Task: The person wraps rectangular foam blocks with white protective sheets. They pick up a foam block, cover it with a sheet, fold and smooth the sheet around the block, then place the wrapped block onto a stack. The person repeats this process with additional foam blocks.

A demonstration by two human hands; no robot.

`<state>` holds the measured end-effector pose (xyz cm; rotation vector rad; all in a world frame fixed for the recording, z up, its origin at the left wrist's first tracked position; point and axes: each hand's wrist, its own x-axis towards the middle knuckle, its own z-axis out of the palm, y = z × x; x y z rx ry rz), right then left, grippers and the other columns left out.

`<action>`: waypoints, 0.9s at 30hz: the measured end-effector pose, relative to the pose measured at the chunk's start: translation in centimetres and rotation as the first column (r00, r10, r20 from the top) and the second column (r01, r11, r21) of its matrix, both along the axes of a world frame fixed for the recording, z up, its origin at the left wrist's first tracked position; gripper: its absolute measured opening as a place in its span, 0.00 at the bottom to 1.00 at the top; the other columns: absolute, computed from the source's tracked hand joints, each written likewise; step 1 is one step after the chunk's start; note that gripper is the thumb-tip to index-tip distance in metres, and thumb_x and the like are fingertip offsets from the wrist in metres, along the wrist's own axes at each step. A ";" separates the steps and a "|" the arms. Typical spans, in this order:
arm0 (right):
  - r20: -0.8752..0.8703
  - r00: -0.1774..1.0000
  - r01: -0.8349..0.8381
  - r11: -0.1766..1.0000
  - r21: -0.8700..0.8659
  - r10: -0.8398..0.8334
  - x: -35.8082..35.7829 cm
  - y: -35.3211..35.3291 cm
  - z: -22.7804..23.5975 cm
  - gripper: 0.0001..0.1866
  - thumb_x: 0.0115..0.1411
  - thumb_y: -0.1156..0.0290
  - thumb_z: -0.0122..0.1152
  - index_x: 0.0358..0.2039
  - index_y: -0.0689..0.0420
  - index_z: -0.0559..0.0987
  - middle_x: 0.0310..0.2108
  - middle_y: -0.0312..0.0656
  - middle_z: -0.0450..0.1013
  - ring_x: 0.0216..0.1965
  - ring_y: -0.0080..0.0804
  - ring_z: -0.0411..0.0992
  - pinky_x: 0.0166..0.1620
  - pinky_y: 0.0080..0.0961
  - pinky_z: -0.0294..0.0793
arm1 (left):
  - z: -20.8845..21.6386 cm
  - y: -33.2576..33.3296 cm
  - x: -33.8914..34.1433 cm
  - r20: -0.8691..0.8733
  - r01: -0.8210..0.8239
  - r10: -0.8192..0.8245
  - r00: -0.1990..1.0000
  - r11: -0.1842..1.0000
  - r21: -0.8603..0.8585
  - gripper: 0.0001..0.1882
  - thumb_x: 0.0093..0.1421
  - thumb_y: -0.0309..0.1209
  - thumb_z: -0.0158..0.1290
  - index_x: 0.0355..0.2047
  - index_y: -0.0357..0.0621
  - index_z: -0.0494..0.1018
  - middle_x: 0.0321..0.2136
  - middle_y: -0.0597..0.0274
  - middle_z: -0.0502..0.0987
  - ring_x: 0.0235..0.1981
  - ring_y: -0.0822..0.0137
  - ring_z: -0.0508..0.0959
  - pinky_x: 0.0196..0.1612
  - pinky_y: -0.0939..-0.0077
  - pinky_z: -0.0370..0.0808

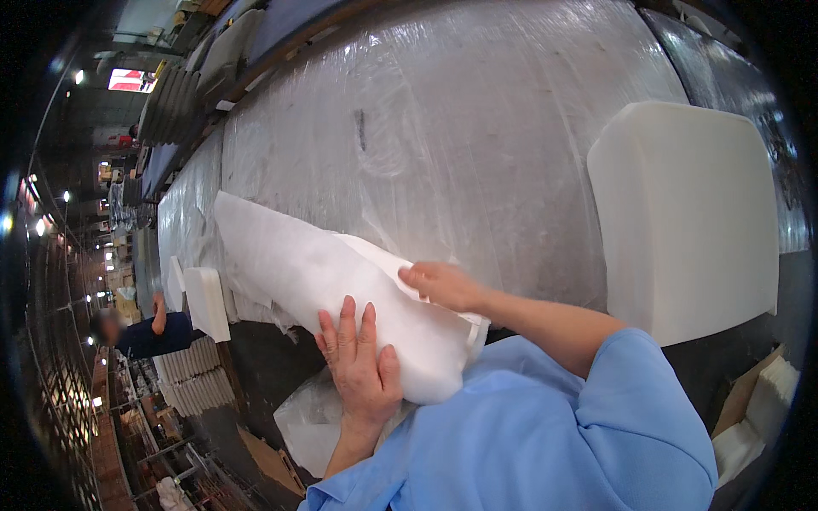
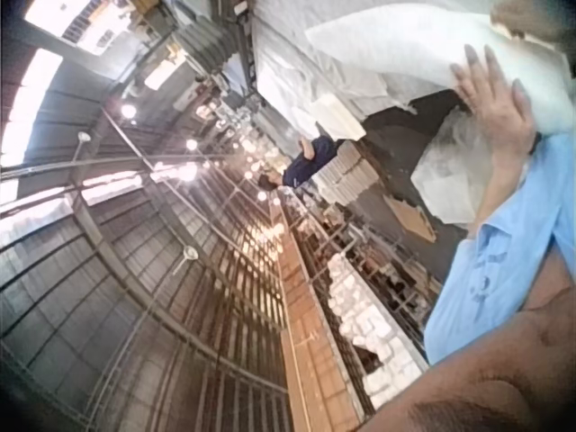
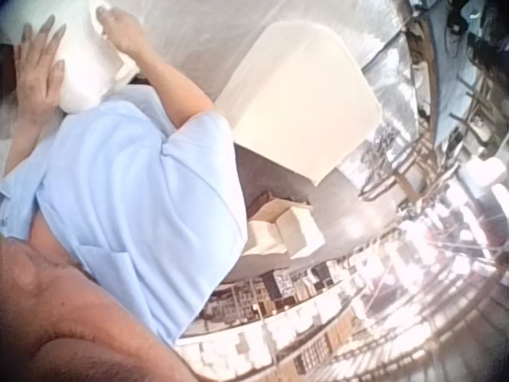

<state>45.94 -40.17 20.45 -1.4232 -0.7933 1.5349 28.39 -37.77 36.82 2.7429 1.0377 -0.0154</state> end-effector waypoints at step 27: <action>0.204 0.978 0.035 0.998 0.060 -0.047 -2.4 -2.5 7.4 0.25 0.67 0.50 0.59 0.33 0.64 0.78 0.25 0.54 0.77 0.28 0.45 0.76 0.34 0.41 0.72 | 0.1 -0.2 -0.3 0.010 -0.026 0.025 1.000 1.000 0.013 0.33 0.64 0.40 0.50 0.67 0.36 0.65 0.72 0.44 0.56 0.75 0.35 0.45 0.73 0.38 0.38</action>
